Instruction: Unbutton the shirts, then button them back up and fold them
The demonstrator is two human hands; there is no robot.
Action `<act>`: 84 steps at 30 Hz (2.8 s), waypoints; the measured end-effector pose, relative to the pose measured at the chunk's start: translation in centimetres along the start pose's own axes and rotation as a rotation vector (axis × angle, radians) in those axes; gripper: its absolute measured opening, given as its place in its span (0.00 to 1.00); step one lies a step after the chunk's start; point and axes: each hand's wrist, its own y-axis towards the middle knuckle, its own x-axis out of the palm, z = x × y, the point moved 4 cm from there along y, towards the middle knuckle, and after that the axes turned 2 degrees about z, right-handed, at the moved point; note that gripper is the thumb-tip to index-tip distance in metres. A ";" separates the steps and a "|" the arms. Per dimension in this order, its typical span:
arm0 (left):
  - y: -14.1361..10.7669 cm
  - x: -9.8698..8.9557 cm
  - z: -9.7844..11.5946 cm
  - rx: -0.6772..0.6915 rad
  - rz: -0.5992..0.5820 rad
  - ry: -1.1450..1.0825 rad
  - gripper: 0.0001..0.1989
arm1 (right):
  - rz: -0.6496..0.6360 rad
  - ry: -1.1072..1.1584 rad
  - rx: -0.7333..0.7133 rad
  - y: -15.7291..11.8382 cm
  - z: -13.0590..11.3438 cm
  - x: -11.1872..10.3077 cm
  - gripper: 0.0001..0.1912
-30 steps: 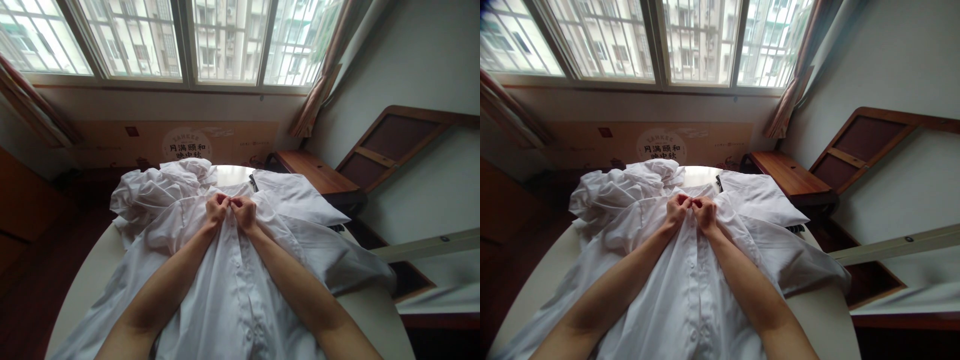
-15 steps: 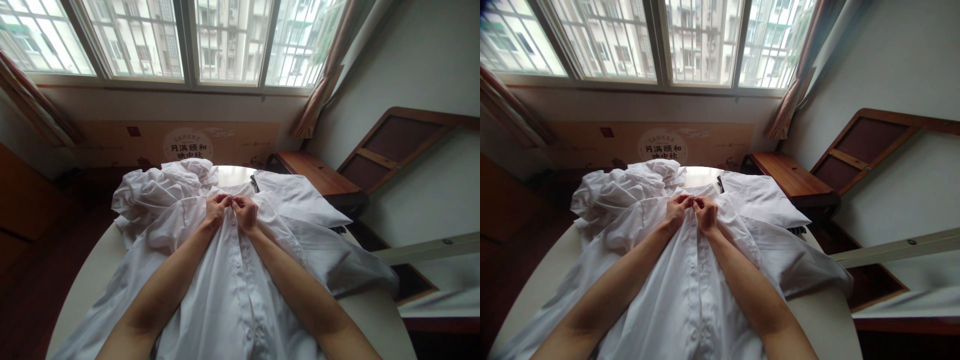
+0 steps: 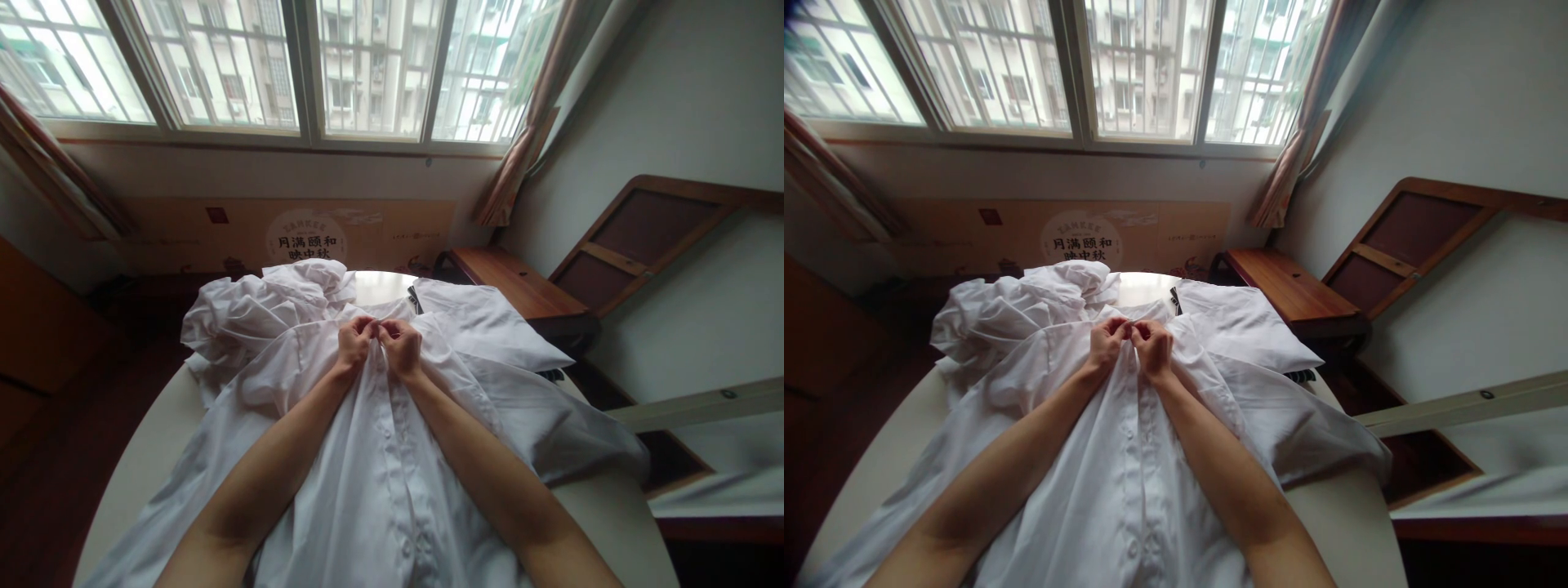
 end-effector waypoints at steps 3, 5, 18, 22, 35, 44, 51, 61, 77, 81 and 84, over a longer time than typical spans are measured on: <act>-0.2 0.1 0.0 -0.009 -0.017 -0.029 0.09 | 0.008 -0.103 -0.075 -0.1 -0.2 -0.1 0.08; -0.2 0.1 0.0 -0.023 -0.026 -0.038 0.10 | 0.015 -0.181 -0.132 -0.2 -0.5 -0.1 0.08; -0.3 -0.1 -0.4 -0.066 0.056 -0.103 0.07 | 0.028 -0.204 -0.185 -0.6 -0.7 0.1 0.07; -0.1 -0.1 -0.2 0.016 0.074 -0.063 0.06 | 0.017 -0.141 -0.115 -0.5 -0.8 0.1 0.07; -1.0 0.0 1.5 0.257 0.002 0.839 0.04 | -0.094 0.006 0.348 1.6 1.7 -0.6 0.12; -1.0 -0.2 0.7 0.161 -0.274 1.468 0.27 | -0.517 -0.923 -0.025 0.9 2.0 -0.7 0.33; -1.6 -2.2 2.9 0.181 -0.355 1.538 0.31 | -0.533 -0.951 0.101 1.5 1.1 -1.8 0.36; -7.9 -2.5 4.9 0.104 -0.505 1.203 0.12 | -0.530 -0.809 0.012 -4.7 -3.8 -3.4 0.17; -6.9 -0.2 4.4 0.068 -0.381 1.309 0.09 | -0.519 -0.800 0.027 -4.4 -3.2 -2.5 0.12; -6.7 -1.7 4.9 0.022 -0.275 1.279 0.09 | -0.467 -0.545 0.203 -3.9 -1.7 -4.0 0.14; -7.0 -2.1 5.5 0.091 -0.210 1.304 0.08 | -0.420 -0.564 0.251 -4.3 -1.8 -4.5 0.16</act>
